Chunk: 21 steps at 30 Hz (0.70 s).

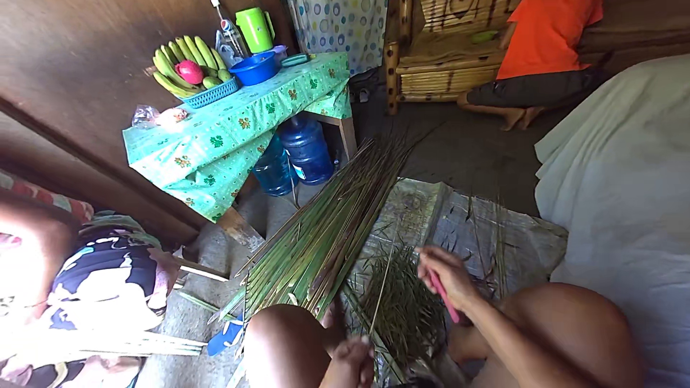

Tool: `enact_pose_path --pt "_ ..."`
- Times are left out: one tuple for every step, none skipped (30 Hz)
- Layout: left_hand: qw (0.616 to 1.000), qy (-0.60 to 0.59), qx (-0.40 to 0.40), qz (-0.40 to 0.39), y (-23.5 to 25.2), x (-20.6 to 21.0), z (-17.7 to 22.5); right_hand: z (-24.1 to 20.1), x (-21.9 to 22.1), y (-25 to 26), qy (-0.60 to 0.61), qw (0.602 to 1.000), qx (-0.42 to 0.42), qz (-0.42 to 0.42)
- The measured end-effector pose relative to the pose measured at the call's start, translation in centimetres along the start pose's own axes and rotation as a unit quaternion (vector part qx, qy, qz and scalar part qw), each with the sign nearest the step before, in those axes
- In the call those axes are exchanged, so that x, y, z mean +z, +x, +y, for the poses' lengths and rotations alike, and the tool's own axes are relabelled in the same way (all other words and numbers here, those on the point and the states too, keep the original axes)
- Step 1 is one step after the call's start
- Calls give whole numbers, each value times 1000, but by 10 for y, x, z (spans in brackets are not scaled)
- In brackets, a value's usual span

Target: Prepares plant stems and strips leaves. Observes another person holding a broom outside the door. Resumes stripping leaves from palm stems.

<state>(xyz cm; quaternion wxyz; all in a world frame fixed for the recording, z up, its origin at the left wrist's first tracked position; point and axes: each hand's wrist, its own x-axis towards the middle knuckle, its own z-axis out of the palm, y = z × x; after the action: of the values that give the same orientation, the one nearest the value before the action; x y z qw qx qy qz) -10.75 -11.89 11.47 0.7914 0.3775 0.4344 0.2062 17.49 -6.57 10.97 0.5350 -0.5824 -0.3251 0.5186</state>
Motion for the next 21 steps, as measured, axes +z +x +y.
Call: enact_pose_path --pt "1000 3 14 3 18 3 5 3 7 -10 -18 998 25 -47" --pt "1000 6 23 7 35 7 11 4 14 -20 -34 994 54 -94" --pt "999 15 28 13 49 12 17 6 19 -27 -43 987 82 -133" --pt "999 28 26 17 60 17 22 9 24 -31 -46 980 106 -162" --pt "999 42 20 18 68 23 27 12 27 -33 -42 976 121 -178" --pt "998 54 14 20 74 27 31 16 29 -33 -32 975 125 -180" --pt "998 58 11 19 77 31 32 18 30 -32 -22 977 123 -173" --pt "998 55 9 15 79 33 31 20 28 -29 -15 979 117 -164" --pt "999 47 9 8 79 33 29 20 26 -25 -13 982 110 -152" --pt "999 41 8 -1 78 31 26 19 23 -22 -11 985 106 -139" --pt "999 39 6 -9 77 29 22 19 19 -19 -9 987 102 -124" --pt "999 42 6 -13 76 28 19 18 16 -17 -11 989 98 -113" --pt "999 45 9 -15 75 28 16 17 13 -17 -21 990 92 -109" --pt "999 43 14 -12 75 28 13 16 11 -18 -45 989 82 -115" --pt "999 39 16 -4 75 28 12 16 11 -20 -85 985 66 -135" --pt "999 34 16 3 76 28 12 16 11 -24 -136 976 43 -167" --pt "999 30 16 12 78 29 12 17 13 -28 -187 961 15 -202" --pt "999 27 18 22 79 29 13 19 15 -31 -231 945 -14 -232" --pt "999 23 21 30 79 29 13 21 16 -34 -269 928 -42 -253" --pt "999 19 23 34 80 29 13 24 17 -35 -300 916 -71 -257" --pt "999 16 23 35 80 30 12 26 16 -34 -325 907 -97 -250"
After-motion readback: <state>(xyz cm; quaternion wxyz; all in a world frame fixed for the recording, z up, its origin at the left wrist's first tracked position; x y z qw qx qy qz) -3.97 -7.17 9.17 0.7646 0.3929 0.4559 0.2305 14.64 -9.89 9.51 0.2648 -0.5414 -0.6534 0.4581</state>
